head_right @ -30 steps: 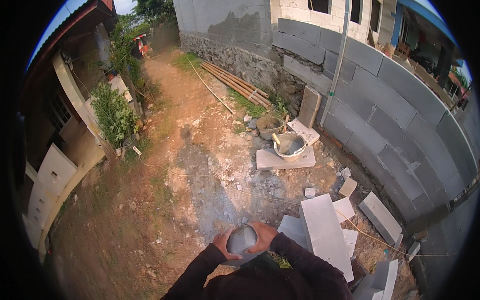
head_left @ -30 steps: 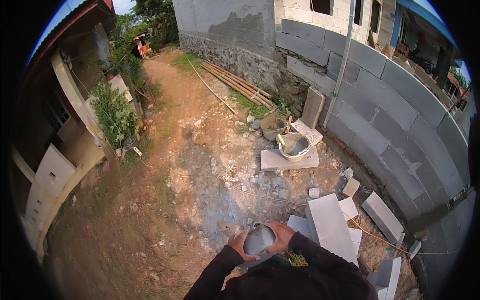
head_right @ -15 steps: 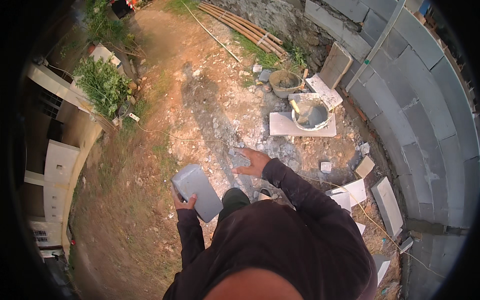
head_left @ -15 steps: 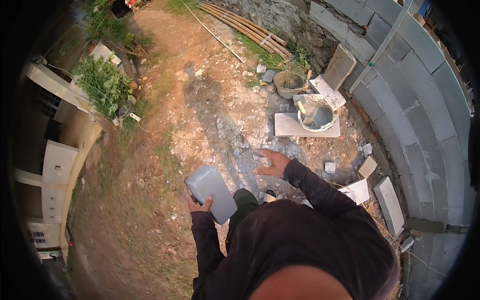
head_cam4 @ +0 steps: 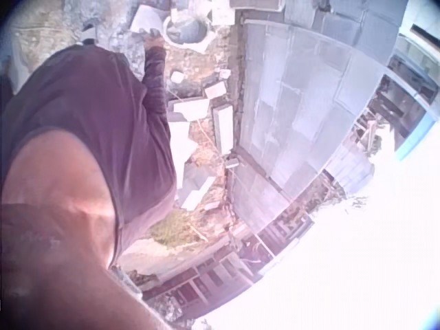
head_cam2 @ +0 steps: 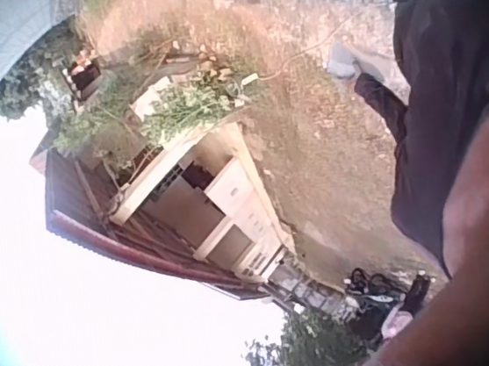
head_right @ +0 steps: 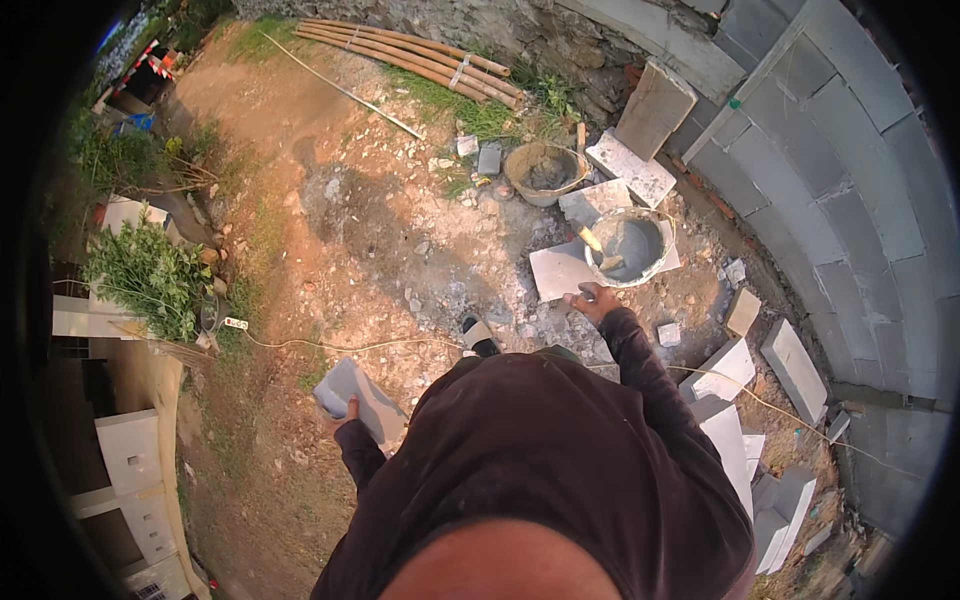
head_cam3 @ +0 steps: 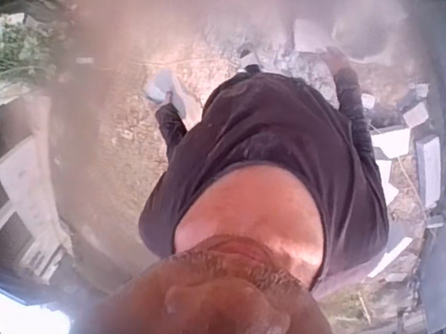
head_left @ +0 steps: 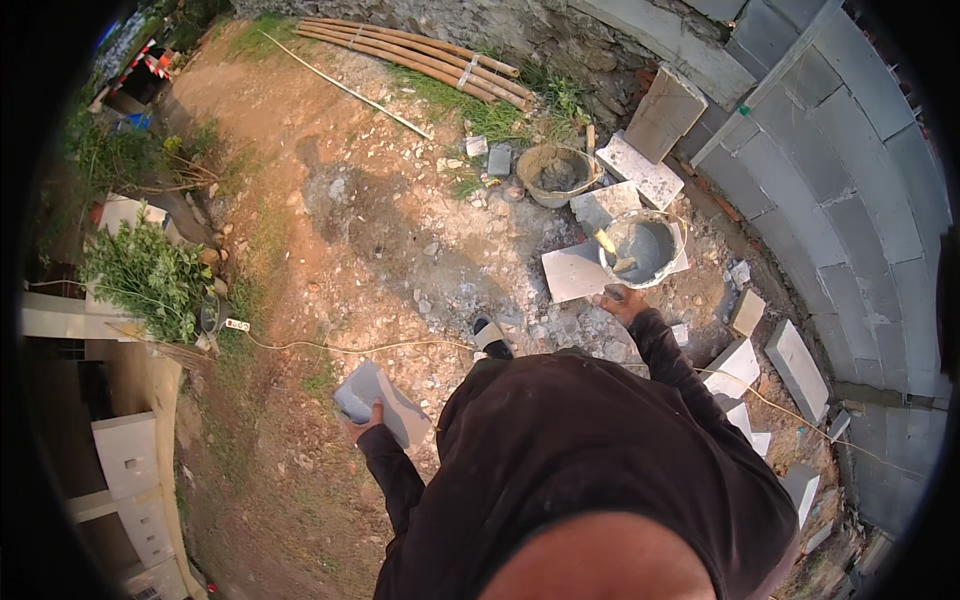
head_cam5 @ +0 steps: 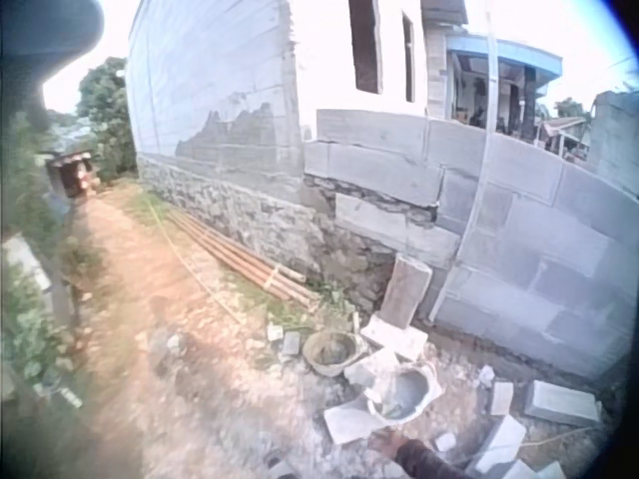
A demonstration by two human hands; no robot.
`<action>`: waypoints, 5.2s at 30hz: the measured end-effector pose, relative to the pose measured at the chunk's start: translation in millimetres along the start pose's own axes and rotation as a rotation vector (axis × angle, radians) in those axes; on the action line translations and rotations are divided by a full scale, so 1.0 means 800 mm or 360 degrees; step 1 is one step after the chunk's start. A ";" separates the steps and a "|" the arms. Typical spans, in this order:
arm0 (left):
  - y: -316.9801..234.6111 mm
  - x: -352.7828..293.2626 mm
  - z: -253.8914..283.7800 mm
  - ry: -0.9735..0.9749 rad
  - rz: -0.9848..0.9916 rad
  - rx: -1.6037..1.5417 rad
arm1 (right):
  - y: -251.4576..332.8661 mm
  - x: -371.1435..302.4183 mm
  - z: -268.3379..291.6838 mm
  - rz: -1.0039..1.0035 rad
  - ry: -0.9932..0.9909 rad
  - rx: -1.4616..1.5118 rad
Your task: The person applies mortar to a partially built wall and places concrete blocks to extend the structure. They use a trowel to spread mortar, position blocks, and tap them into place, repeating the process along the wall.
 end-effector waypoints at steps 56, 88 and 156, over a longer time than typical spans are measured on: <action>-0.693 0.649 -0.937 0.1378 0.0330 0.0630 | 1.109 0.810 1.035 0.1006 -0.1138 -0.1326; -0.766 0.795 -1.126 0.1461 0.0070 0.0519 | 1.023 0.904 1.088 0.0167 -0.1114 -0.1521; -0.906 0.757 -1.129 0.1485 -0.0292 0.0444 | 1.091 0.891 1.038 0.0320 -0.1308 -0.1522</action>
Point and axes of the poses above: each hand's wrist, its own x-axis towards the middle knuckle, its own z-axis out of the back of the hand, y = z × x, the point moved 10 cm from there along x, towards the middle knuckle, and after that the axes turned 5 degrees about y, right-handed, at the moved point
